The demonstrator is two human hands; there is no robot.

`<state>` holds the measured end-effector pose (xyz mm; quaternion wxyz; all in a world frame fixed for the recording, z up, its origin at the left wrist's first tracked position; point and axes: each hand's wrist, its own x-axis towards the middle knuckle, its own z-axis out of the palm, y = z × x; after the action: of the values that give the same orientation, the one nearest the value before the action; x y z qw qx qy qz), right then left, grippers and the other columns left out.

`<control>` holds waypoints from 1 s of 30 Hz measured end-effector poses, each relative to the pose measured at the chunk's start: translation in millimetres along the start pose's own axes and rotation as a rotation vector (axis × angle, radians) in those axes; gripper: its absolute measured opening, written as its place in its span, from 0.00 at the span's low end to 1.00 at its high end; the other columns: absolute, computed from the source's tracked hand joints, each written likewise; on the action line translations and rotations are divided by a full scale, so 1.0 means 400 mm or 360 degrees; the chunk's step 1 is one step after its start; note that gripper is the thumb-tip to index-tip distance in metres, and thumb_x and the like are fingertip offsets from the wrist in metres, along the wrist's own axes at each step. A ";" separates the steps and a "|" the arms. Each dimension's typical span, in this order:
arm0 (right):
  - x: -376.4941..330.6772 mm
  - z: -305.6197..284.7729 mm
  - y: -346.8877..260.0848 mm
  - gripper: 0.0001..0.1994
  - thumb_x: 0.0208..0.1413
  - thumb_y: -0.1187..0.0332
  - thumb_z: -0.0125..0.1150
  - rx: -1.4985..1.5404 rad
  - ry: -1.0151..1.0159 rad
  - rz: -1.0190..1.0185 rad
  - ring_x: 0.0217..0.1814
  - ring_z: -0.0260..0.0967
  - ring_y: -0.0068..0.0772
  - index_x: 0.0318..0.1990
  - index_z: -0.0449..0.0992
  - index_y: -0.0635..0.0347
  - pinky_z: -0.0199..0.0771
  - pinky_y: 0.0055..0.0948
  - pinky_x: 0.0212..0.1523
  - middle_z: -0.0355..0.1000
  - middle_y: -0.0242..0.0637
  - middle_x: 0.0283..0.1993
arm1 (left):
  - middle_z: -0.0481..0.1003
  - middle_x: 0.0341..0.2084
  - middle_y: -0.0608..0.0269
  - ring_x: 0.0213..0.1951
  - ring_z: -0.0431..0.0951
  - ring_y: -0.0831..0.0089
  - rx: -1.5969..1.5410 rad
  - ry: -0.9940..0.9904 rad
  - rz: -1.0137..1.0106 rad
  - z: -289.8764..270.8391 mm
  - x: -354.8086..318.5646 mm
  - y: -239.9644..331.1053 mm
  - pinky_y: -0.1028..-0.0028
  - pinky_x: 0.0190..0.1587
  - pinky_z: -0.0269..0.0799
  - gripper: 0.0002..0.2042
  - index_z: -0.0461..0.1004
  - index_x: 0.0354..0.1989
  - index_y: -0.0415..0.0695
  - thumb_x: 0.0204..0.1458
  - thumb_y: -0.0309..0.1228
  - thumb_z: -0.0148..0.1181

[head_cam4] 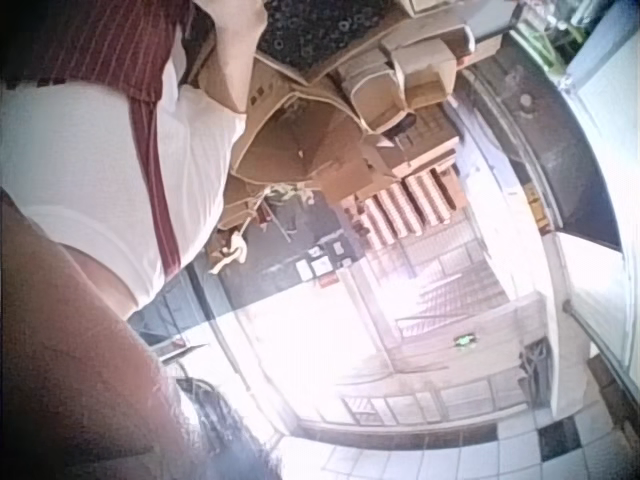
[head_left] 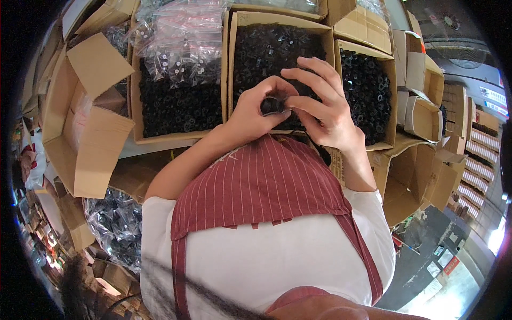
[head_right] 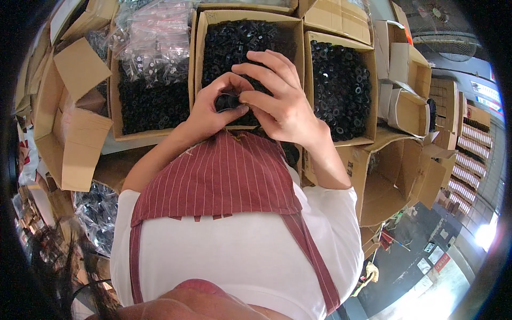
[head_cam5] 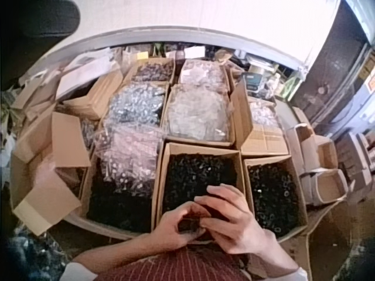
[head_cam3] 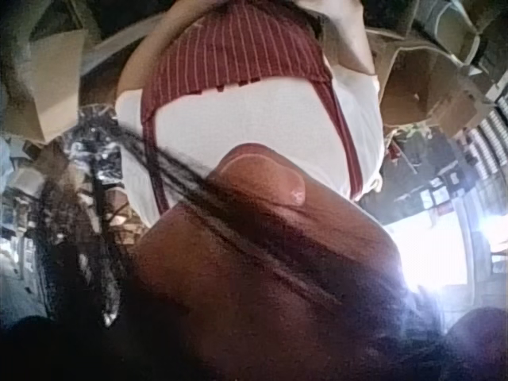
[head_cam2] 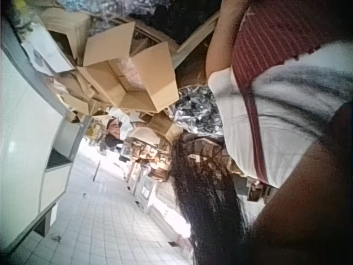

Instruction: Sorting and bagging small black plastic or rubber components from large boxes.

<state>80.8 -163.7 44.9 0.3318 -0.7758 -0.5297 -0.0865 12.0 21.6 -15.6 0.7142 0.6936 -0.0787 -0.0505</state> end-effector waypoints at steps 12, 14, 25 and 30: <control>0.004 -0.017 0.013 0.09 0.45 0.81 0.66 -0.0025 0.0236 0.0115 0.63 0.66 0.51 0.36 0.79 0.62 0.69 0.42 0.59 0.73 0.45 0.57 | 0.76 0.53 0.57 0.54 0.74 0.72 0.0109 0.0134 0.0149 -0.024 -0.008 0.032 0.71 0.58 0.68 0.17 0.74 0.58 0.37 0.61 0.27 0.58; 0.000 -0.001 0.014 0.09 0.48 0.81 0.66 0.0166 0.0230 0.0270 0.62 0.68 0.50 0.37 0.78 0.63 0.70 0.42 0.58 0.72 0.46 0.57 | 0.79 0.48 0.57 0.49 0.77 0.74 0.0121 0.0255 0.0148 -0.019 -0.011 0.027 0.74 0.54 0.71 0.14 0.77 0.54 0.35 0.64 0.28 0.55; -0.027 0.031 0.006 0.09 0.50 0.79 0.68 0.0732 0.0018 0.0661 0.54 0.75 0.46 0.39 0.79 0.68 0.75 0.36 0.53 0.76 0.48 0.50 | 0.81 0.42 0.59 0.43 0.79 0.76 -0.0313 0.0339 -0.0029 -0.022 -0.007 0.044 0.76 0.49 0.73 0.13 0.78 0.48 0.34 0.65 0.31 0.53; -0.016 0.028 -0.008 0.08 0.53 0.82 0.65 0.0823 0.0162 0.0970 0.39 0.76 0.26 0.40 0.77 0.66 0.77 0.25 0.41 0.77 0.40 0.38 | 0.78 0.36 0.64 0.39 0.77 0.81 -0.0461 0.0508 -0.0055 -0.040 -0.003 0.017 0.79 0.43 0.72 0.05 0.74 0.42 0.37 0.61 0.24 0.59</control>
<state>72.9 -161.2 34.6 0.5523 -0.7830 -0.2626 0.1136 13.5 37.8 -9.4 0.8089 0.5842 0.0554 0.0371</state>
